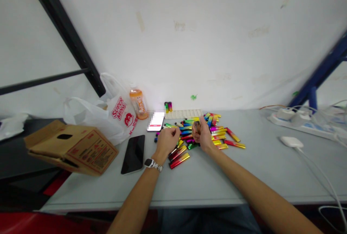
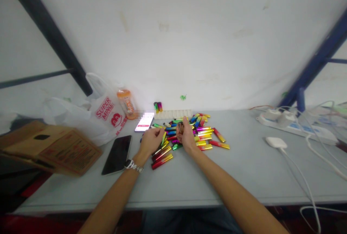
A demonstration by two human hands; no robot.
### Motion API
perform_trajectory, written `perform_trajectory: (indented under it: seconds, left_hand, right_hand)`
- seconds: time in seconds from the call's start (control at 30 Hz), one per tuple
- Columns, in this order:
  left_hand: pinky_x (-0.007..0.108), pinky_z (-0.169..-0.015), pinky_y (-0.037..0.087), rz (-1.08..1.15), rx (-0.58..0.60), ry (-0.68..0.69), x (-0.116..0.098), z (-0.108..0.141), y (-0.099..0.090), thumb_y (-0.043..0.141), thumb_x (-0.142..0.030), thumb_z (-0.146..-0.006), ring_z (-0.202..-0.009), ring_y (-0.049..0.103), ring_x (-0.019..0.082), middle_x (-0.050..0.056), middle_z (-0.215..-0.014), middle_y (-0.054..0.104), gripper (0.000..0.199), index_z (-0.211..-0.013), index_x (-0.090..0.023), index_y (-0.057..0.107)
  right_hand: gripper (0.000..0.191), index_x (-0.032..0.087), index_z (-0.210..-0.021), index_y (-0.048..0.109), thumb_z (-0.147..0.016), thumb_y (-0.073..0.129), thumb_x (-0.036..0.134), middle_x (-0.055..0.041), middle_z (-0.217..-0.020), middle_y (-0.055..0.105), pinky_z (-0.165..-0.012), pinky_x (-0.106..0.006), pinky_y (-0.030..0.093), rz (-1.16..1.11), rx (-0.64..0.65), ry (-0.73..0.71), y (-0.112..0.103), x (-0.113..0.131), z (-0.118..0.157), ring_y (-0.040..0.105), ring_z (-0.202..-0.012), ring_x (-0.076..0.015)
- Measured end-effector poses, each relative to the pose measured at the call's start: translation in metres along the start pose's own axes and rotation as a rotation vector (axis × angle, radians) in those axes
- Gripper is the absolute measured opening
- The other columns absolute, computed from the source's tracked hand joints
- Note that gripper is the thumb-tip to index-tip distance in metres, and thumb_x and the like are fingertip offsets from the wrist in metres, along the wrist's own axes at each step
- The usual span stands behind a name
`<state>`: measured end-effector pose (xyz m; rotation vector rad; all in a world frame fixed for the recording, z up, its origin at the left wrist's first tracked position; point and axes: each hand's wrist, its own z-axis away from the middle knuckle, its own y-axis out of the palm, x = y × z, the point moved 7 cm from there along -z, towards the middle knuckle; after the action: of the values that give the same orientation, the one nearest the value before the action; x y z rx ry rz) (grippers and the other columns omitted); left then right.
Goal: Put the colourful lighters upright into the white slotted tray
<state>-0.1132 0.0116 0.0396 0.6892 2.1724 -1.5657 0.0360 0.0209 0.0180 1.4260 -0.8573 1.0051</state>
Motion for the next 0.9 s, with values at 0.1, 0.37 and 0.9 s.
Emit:
perform_trajectory:
  seconds: [0.1,0.37,0.9]
  left_hand:
    - [0.028,-0.056,0.020,0.002,0.006,0.005,0.000,0.000,0.001,0.042,-0.041,-0.092,-0.053,0.043,0.012,0.001,-0.052,0.050,0.046,-0.053,-0.017,0.051]
    - [0.028,-0.055,0.020,0.015,0.023,0.024,0.000,-0.001,0.003,0.041,-0.040,-0.092,-0.053,0.042,0.012,0.001,-0.052,0.049,0.046,-0.053,-0.017,0.049]
    - [0.029,-0.055,0.019,0.016,0.036,0.021,-0.001,0.000,0.002,0.042,-0.041,-0.092,-0.053,0.042,0.013,0.001,-0.050,0.049,0.047,-0.051,-0.018,0.047]
  right_hand:
    - [0.061,0.023,-0.053,0.040,-0.081,0.042,0.077,0.0081,-0.040,0.022,-0.036,-0.022,0.010,0.024,-0.001,-0.007,0.000,0.002,0.001,0.017,-0.035,-0.0069]
    - [0.048,0.023,-0.053,0.043,-0.092,0.036,0.048,0.0039,-0.041,0.034,-0.038,-0.025,0.021,0.296,-0.089,-0.181,-0.008,0.005,-0.002,0.028,-0.037,-0.0102]
    - [0.061,0.021,-0.066,0.054,-0.089,0.034,0.074,0.0059,-0.044,0.031,-0.039,-0.024,0.021,0.194,0.066,-0.138,0.003,-0.001,-0.003,0.026,-0.039,-0.0101]
